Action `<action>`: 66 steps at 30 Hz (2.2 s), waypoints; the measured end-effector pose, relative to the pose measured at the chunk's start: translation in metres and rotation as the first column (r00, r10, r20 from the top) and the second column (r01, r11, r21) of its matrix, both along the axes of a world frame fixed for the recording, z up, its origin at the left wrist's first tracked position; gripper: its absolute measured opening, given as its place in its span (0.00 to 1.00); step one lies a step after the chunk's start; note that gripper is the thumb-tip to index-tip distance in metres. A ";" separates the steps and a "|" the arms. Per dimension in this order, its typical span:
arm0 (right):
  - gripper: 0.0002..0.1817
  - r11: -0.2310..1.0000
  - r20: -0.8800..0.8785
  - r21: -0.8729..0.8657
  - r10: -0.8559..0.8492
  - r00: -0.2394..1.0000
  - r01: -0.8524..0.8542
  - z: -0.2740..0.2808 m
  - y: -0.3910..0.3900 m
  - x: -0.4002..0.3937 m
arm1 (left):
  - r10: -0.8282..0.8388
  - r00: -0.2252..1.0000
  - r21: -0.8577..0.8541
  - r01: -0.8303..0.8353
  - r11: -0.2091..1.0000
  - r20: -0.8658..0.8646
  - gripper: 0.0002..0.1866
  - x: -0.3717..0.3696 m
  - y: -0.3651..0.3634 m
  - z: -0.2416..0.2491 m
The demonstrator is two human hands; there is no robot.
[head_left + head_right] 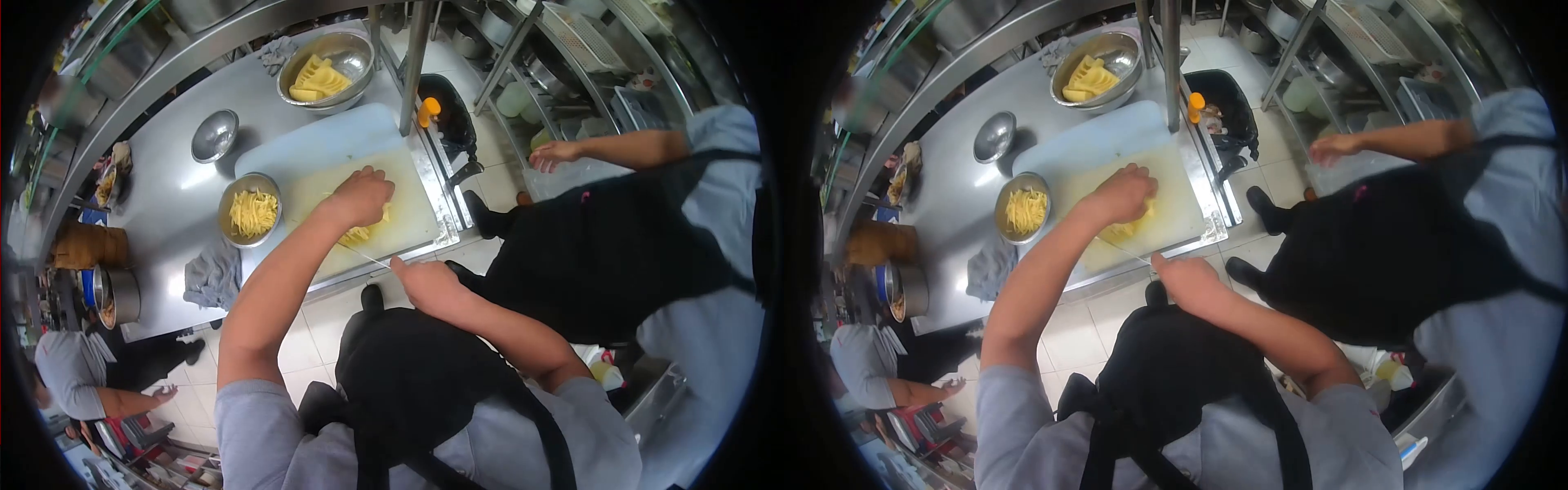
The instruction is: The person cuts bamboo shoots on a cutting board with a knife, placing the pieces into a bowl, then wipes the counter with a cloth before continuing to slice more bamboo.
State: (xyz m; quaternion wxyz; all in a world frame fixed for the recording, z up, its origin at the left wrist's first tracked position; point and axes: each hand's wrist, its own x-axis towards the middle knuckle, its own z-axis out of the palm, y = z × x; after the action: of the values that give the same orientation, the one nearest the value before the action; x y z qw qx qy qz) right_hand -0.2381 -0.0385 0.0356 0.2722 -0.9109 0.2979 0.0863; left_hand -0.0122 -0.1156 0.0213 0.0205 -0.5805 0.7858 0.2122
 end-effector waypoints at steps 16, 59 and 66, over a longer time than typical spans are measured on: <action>0.21 0.998 0.023 -0.037 -0.054 0.998 0.055 -0.009 0.016 -0.016 | -0.140 0.990 0.050 0.138 0.989 0.031 0.15 0.008 -0.001 0.001; 0.21 0.986 -0.156 0.126 -0.087 0.984 0.107 0.000 -0.014 0.002 | 0.555 0.749 -0.150 -0.634 0.759 -0.361 0.23 0.063 0.167 0.003; 0.19 0.995 -0.119 0.101 -0.008 0.993 0.020 0.007 0.002 0.007 | 0.578 0.738 -0.244 -0.667 0.704 -0.349 0.11 0.041 0.164 -0.023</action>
State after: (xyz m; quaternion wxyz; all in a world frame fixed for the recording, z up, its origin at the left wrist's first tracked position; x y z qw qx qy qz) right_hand -0.2309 -0.0369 0.0425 0.3007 -0.8869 0.3153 0.1534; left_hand 0.0288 0.0482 -0.0015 -0.2553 -0.7756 0.5620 0.1321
